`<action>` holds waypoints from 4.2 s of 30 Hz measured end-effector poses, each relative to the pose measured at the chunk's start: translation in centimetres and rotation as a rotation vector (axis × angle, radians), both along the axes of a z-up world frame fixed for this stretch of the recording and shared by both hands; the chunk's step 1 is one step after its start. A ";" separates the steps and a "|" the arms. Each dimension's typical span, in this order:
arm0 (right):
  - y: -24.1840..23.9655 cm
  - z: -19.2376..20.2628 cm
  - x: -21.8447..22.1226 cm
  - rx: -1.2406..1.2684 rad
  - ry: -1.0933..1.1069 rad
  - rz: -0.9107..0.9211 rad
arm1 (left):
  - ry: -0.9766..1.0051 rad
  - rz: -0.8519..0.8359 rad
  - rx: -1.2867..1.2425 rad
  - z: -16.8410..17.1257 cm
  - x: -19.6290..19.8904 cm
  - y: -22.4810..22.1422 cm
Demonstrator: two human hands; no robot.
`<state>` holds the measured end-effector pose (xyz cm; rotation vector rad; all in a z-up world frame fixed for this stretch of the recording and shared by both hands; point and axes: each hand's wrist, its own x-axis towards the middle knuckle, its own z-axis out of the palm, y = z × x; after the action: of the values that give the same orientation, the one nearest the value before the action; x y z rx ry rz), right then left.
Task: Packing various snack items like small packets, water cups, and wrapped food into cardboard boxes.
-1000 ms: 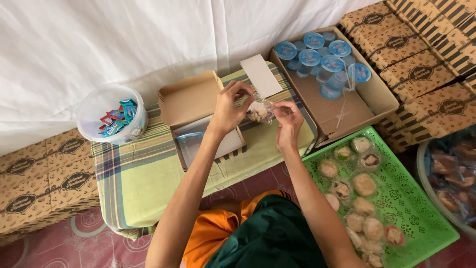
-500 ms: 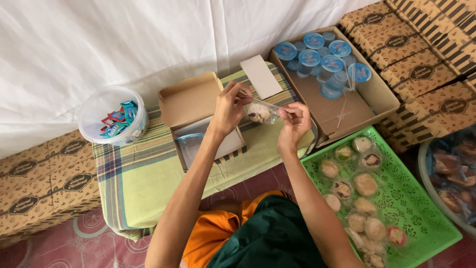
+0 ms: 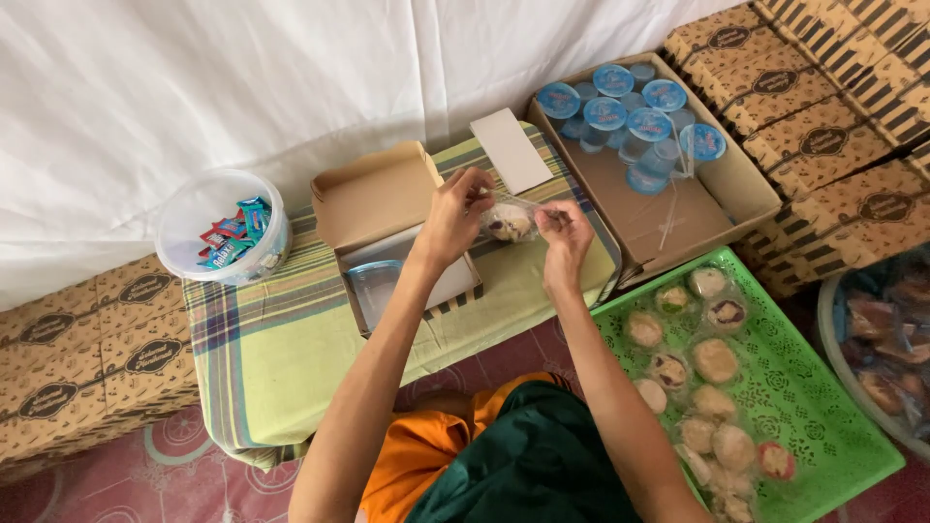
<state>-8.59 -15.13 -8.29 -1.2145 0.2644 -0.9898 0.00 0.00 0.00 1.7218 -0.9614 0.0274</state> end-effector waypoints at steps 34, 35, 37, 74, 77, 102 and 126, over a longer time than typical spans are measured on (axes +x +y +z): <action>-0.1 1.0 -0.4 0.306 -0.075 0.253 | 0.246 0.017 0.061 1.7 -1.0 0.0; -0.2 0.7 -0.2 0.289 -0.061 0.243 | 0.236 0.012 0.056 1.7 -1.0 0.1; -0.1 0.6 -0.1 0.272 -0.044 0.235 | 0.228 0.009 0.052 2.0 -1.1 0.5; -0.5 -0.8 0.2 0.128 -0.046 0.341 | 0.203 0.290 -0.140 5.2 -7.1 14.3; -0.5 -0.8 0.3 0.116 -0.045 0.342 | 0.217 0.303 -0.115 4.4 -7.8 14.5; -0.2 -0.3 0.1 0.058 -0.011 0.331 | 0.130 0.338 0.441 4.2 -9.5 13.1; -0.1 -0.1 0.0 0.040 -0.014 0.331 | -0.400 0.557 0.526 1.1 -9.9 14.2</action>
<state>-8.61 -15.20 -8.42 -1.1694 0.0677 -0.7014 -9.86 14.18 1.15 2.4969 -0.7765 0.5407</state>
